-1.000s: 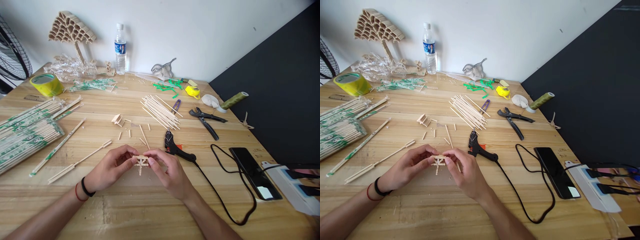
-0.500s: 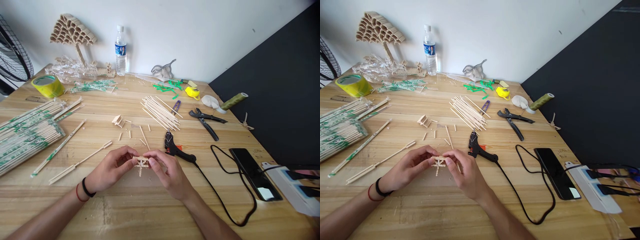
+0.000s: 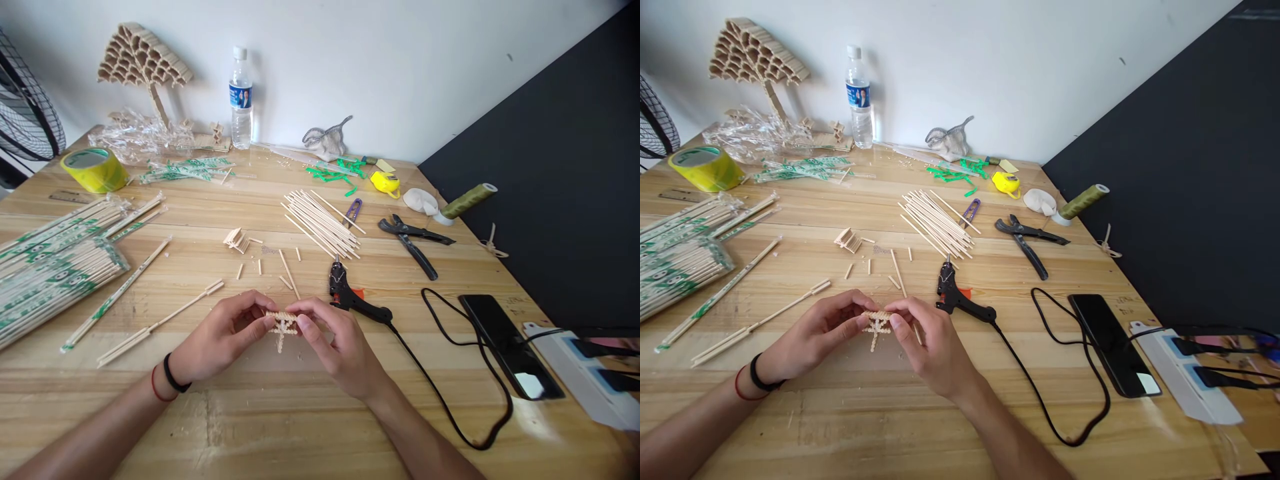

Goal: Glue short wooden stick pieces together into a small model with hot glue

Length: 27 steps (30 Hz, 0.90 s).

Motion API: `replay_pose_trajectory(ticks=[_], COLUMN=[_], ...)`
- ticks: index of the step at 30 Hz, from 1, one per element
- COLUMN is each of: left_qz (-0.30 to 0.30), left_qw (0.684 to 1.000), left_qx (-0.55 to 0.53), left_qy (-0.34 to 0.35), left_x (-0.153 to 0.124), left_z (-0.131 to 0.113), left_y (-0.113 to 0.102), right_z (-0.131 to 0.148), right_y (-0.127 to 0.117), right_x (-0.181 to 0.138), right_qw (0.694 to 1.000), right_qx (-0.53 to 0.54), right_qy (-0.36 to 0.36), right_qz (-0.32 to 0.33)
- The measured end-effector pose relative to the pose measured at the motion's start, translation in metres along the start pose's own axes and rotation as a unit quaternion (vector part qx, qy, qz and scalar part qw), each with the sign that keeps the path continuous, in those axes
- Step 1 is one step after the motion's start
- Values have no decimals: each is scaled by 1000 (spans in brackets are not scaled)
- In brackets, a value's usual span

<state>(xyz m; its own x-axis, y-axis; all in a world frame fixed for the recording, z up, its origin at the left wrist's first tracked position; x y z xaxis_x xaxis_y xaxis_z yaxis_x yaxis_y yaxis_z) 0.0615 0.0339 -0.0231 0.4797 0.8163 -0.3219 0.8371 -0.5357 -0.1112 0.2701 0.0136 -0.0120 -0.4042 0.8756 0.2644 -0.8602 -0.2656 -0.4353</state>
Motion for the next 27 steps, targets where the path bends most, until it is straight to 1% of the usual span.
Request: replay_pose_trajectory(ticks=[7, 17, 27], left_qz=[3, 3, 4], left_qw=[1000, 1000, 999], left_qx=[-5, -3, 39], left_qy=[7, 8, 12], left_x=[0, 0, -2], left_z=[-2, 2, -4], left_y=[0, 0, -3], right_z=[-4, 0, 2], right_y=[0, 1, 0], right_x=[-1, 1, 1], right_qw=[1000, 1000, 1000], right_qx=[1, -10, -5], right_qy=[-13, -15, -9], right_qz=[-3, -4, -4])
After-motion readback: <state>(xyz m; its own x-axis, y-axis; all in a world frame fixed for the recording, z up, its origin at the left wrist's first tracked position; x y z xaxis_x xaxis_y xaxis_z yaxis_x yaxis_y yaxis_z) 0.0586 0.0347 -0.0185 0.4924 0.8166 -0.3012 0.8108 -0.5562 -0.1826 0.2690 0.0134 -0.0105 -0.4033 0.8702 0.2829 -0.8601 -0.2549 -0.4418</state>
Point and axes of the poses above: each hand's wrist, its own x-axis towards the middle knuckle, its own y-axis out of the palm, z = x × y, the point moved 2 cm from there along x, towards the middle knuckle, and after that the axes turned 12 degrees about -y, right-handed, at the moved point
